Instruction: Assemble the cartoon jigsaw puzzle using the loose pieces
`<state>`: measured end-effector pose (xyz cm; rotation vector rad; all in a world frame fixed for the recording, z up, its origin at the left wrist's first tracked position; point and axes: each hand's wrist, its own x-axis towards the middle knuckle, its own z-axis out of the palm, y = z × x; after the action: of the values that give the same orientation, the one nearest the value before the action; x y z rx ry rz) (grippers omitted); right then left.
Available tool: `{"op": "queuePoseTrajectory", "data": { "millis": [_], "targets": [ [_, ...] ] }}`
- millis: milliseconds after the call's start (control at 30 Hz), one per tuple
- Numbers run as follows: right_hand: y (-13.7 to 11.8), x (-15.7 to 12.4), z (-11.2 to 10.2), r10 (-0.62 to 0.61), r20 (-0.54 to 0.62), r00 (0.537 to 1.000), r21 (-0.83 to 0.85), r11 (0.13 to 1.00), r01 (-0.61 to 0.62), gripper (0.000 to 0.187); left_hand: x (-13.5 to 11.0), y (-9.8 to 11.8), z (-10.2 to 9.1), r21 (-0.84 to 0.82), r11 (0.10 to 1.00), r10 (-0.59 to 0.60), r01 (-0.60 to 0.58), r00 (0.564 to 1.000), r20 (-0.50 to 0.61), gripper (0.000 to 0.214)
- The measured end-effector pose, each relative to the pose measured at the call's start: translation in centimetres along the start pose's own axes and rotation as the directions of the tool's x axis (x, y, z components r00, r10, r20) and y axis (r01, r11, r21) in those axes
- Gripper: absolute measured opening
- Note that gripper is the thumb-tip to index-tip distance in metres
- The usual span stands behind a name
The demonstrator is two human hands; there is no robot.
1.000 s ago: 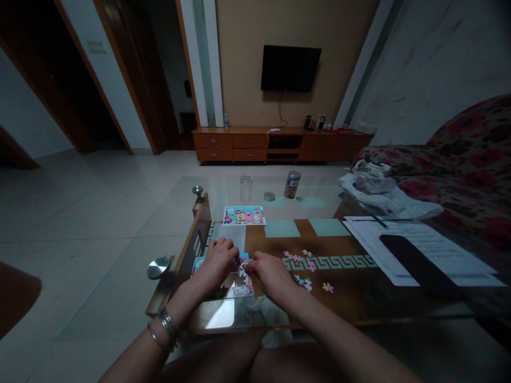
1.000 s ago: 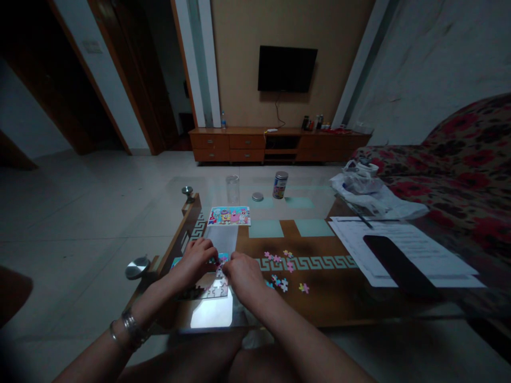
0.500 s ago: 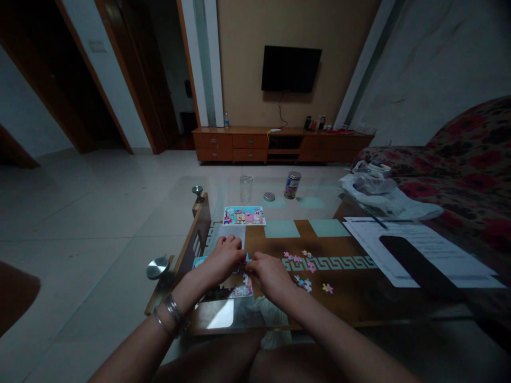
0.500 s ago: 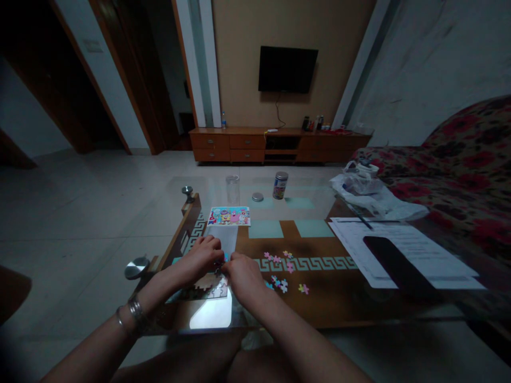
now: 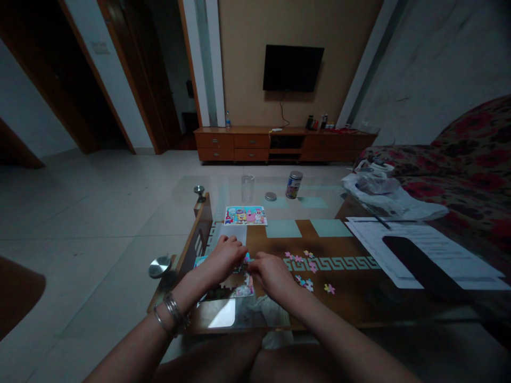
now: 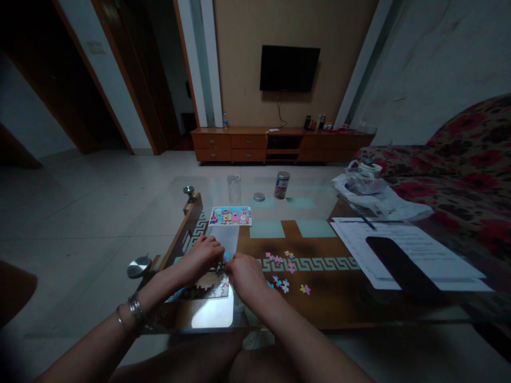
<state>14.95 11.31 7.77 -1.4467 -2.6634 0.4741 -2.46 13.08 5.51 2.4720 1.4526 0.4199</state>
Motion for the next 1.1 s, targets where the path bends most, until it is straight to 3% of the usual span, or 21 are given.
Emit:
{"op": "queuePoseTrajectory", "data": {
  "millis": [167, 333, 500, 567, 867, 1100],
  "targets": [
    [0.9, 0.3, 0.4, 0.010, -0.082, 0.997, 0.116, 0.993, -0.001, 0.022, -0.9, -0.7, -0.9, -0.202, 0.963, -0.205, 0.176, 0.969, -0.134, 0.008],
    [1.3, 0.7, 0.8, 0.040, -0.188, 0.981, 0.299, 0.954, 0.018, 0.025, -2.0, -0.3, -0.8, -0.442, 0.862, -0.337, 0.248, 0.932, -0.134, 0.011],
    [0.7, 0.9, 0.8, 0.074, -0.220, 0.973, 0.447, 0.894, 0.033, 0.020, -2.8, 0.7, -0.4, -0.808, 0.519, -0.469, 0.279, 0.883, 0.004, 0.014],
    [0.3, 1.0, 0.7, 0.075, -0.214, 0.974, 0.481, 0.876, 0.039, 0.018, -3.1, 0.8, -0.2, -0.843, 0.464, -0.483, 0.271, 0.876, 0.015, 0.010],
    [-0.2, 1.2, 1.1, 0.077, -0.201, 0.976, 0.513, 0.857, 0.038, 0.019, -3.2, 0.3, 1.6, -0.869, 0.435, -0.519, 0.234, 0.854, -0.031, 0.009],
    [-0.1, 1.2, 1.4, 0.001, -0.271, 0.963, 0.333, 0.939, 0.092, 0.021, -3.1, 0.2, 1.6, -0.859, 0.467, -0.529, 0.212, 0.845, -0.079, 0.007]
  ]
}}
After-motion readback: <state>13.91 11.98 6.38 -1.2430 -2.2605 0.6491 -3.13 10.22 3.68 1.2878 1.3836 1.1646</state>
